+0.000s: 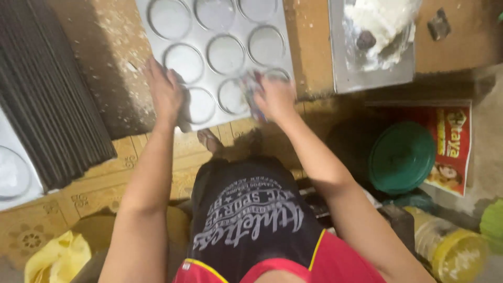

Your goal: Greasing metal muffin tins by applying a substance to each mold using a small cloth or piece of dough.

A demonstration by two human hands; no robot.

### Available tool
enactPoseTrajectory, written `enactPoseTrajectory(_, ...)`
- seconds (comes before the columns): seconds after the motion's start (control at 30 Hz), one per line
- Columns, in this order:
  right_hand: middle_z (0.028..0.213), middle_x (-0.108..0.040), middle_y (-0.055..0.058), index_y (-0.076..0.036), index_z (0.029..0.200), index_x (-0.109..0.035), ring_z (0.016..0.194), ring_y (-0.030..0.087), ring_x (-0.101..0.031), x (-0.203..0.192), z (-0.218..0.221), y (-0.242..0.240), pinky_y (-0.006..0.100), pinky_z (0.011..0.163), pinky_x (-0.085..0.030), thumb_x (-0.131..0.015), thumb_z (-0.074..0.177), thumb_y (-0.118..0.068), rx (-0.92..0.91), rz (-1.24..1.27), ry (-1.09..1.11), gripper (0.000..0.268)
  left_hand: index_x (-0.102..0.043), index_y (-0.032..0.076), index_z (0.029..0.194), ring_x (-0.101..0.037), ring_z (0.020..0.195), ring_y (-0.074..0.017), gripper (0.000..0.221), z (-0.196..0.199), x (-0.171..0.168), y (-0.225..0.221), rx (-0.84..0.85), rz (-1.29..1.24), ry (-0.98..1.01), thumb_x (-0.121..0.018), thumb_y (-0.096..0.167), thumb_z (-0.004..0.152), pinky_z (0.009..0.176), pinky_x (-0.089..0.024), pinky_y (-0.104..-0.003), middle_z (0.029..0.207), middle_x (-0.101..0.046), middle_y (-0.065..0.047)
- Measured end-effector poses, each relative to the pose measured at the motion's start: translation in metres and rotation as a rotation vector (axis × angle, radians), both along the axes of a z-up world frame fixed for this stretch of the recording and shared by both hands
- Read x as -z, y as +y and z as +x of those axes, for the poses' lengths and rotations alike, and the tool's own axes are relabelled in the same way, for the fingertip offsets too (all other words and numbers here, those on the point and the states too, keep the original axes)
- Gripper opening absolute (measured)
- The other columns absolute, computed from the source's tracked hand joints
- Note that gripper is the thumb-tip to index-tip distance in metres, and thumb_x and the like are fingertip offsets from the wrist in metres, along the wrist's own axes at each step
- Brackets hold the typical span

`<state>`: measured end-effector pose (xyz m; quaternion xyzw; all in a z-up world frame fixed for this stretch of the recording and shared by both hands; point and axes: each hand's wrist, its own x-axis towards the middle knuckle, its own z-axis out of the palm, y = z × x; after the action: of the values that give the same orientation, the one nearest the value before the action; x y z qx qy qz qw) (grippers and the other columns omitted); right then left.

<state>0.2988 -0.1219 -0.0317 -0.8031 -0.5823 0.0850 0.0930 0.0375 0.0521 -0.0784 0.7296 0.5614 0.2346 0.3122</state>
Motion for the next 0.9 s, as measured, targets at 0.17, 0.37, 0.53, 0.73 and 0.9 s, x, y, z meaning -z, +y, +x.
enactPoseTrajectory(0.17, 0.079, -0.070, 0.005, -0.021, 0.086, -0.065, 0.085, 0.033, -0.071, 0.007, 0.027, 0.038, 0.051, 0.077, -0.041, -0.068, 0.081, -0.039, 0.065, -0.194, 0.087, 0.018, -0.028, 0.006, 0.160, -0.028, 0.147, -0.0513, 0.053, 0.002, -0.011, 0.001, -0.011, -0.012, 0.062, -0.044, 0.026, 0.113, 0.121, -0.031, -0.061, 0.157, -0.031, -0.029)
enactPoseTrajectory(0.37, 0.093, -0.077, 0.012, -0.015, 0.102, -0.072, 0.098, 0.036, -0.073, -0.012, 0.015, -0.015, 0.059, 0.092, -0.039, -0.070, 0.082, -0.033, -0.127, -0.375, 0.089, 0.026, -0.024, 0.008, 0.161, -0.028, 0.149, -0.0496, 0.054, -0.001, 0.003, 0.000, -0.028, -0.048, 0.014, -0.039, 0.027, 0.113, 0.122, -0.029, -0.061, 0.159, -0.029, -0.028)
enactPoseTrajectory(0.53, 0.097, -0.076, 0.013, -0.013, 0.105, -0.070, 0.102, 0.039, -0.071, -0.042, 0.008, 0.047, 0.062, 0.095, -0.036, -0.071, 0.084, -0.028, -0.169, -0.287, 0.128, 0.025, -0.022, 0.005, 0.161, -0.029, 0.148, -0.0507, 0.055, 0.005, -0.029, -0.010, -0.006, -0.070, 0.026, -0.037, 0.025, 0.112, 0.122, -0.030, -0.062, 0.158, -0.030, -0.030)
enactPoseTrajectory(0.73, 0.071, -0.067, -0.006, -0.019, 0.088, -0.069, 0.076, 0.018, -0.069, -0.060, -0.003, 0.072, 0.044, 0.094, -0.050, -0.057, 0.101, -0.020, -0.208, -0.220, 0.159, 0.018, -0.008, -0.001, 0.160, -0.005, 0.155, -0.0458, 0.061, 0.011, -0.063, -0.016, 0.022, -0.259, 0.010, -0.025, 0.032, 0.112, 0.128, -0.007, -0.052, 0.168, -0.011, -0.026)
enactPoseTrajectory(0.9, 0.085, -0.073, 0.007, -0.015, 0.105, -0.067, 0.090, 0.034, -0.073, -0.036, -0.014, -0.011, 0.056, 0.082, -0.047, -0.069, 0.089, -0.032, -0.055, -0.092, 0.064, 0.023, -0.019, 0.004, 0.162, -0.020, 0.147, -0.0578, 0.055, 0.001, -0.021, -0.002, 0.036, -0.123, -0.042, -0.036, 0.022, 0.113, 0.119, -0.023, -0.072, 0.158, -0.027, -0.037)
